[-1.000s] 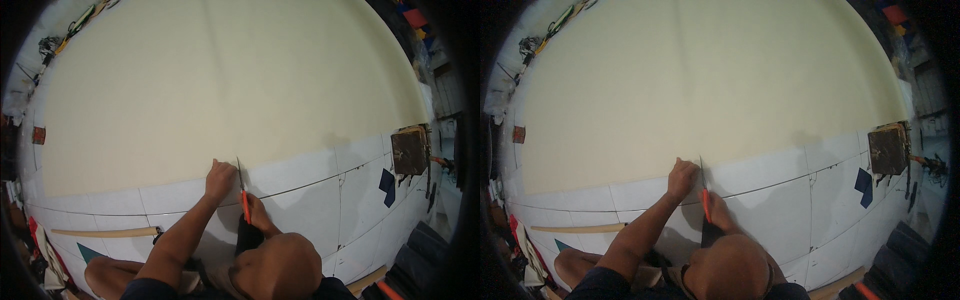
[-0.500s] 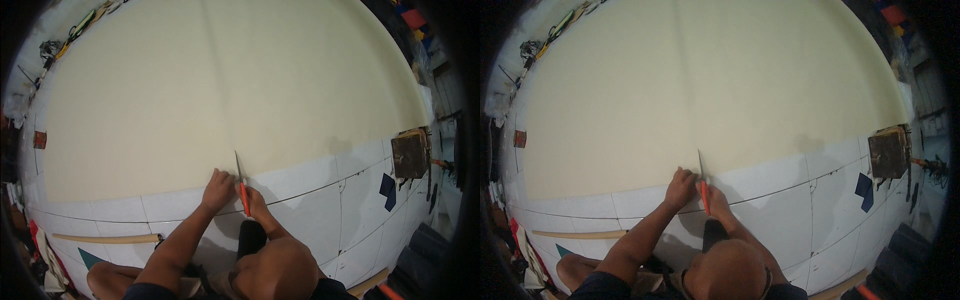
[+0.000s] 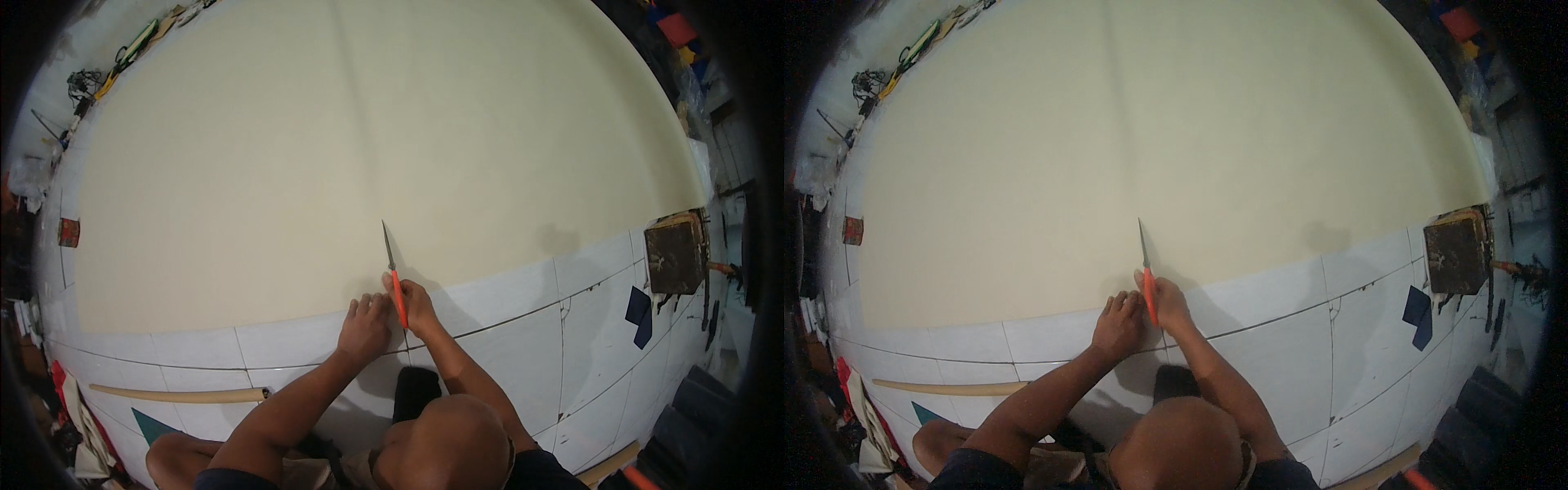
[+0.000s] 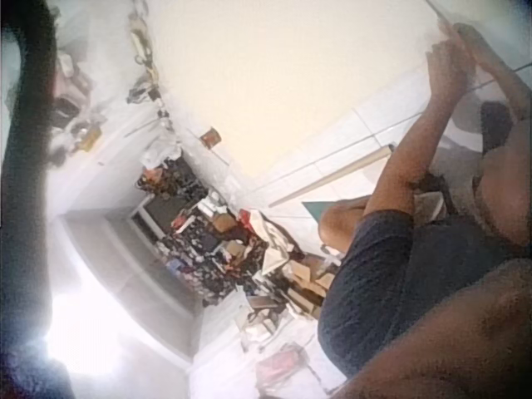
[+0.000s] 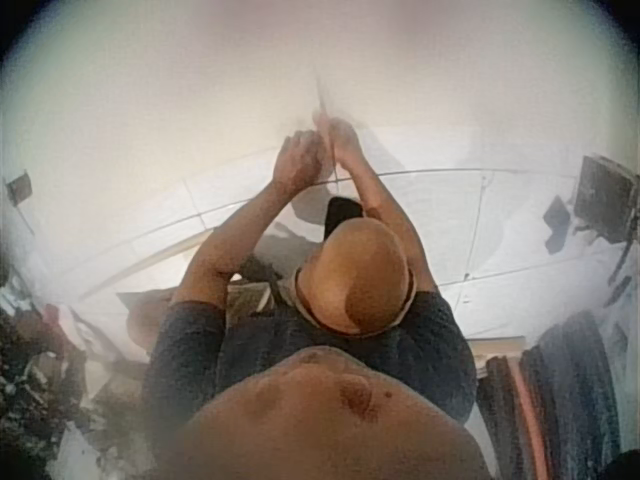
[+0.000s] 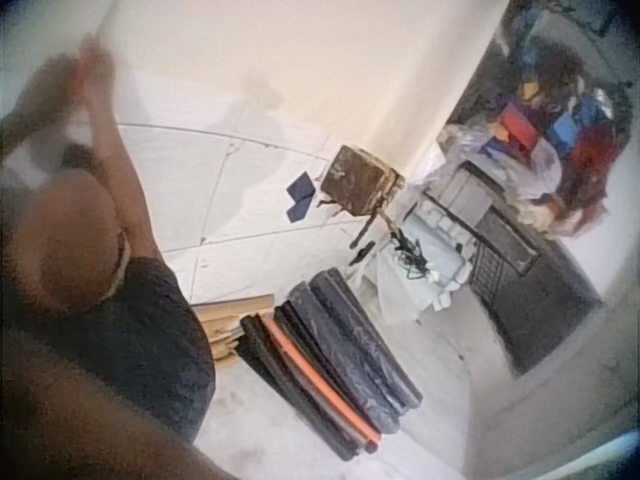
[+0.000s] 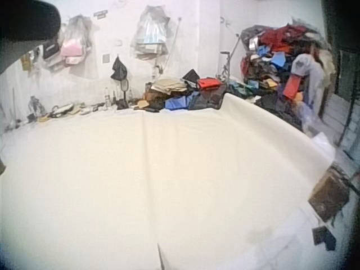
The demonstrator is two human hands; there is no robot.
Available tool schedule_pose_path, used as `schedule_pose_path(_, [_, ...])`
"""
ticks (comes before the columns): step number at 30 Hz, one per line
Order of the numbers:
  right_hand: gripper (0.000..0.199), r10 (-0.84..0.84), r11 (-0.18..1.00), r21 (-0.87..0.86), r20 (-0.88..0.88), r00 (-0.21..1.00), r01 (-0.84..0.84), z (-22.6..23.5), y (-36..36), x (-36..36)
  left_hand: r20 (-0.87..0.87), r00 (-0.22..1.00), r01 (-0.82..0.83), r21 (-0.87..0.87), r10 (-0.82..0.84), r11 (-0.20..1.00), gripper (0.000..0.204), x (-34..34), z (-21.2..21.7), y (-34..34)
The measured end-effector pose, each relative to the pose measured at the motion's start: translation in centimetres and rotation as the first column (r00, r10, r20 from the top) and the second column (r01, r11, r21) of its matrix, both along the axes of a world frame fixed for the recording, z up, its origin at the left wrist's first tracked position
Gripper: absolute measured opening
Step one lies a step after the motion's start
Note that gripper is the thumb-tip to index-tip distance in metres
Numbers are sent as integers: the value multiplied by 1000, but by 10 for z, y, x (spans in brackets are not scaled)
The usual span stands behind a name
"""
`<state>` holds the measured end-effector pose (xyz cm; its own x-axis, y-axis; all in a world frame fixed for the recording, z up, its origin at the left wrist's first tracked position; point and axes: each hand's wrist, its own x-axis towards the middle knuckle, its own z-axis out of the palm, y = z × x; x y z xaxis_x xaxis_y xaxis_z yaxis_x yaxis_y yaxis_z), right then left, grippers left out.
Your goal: The person lays out a large piece of off-white fabric on a tiled floor, uses a wooden dowel as a straightedge, and cuts the fabric with scissors. The person repeats this process multiple times to produce several rectangular pieces.
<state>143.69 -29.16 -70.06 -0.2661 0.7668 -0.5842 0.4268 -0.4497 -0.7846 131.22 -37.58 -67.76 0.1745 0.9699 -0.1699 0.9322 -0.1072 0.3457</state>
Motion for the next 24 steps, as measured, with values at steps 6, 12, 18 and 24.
schedule_pose_path(6, [68,-1,998,64,-55,998,4,-17,18,-6,20,1000,4,-108,-2,994,49,3,8,7])
schedule_pose_path(12, [81,19,995,95,48,999,-24,-13,80,-34,46,999,-23,-133,29,991,61,3,14,9])
schedule_pose_path(18, [71,39,996,79,-46,998,-36,-15,91,-33,-11,999,-45,-227,43,973,65,10,27,28])
schedule_pose_path(24, [55,-7,997,-71,-115,993,-1,-5,106,-42,-106,994,-56,-290,26,955,60,13,21,34])
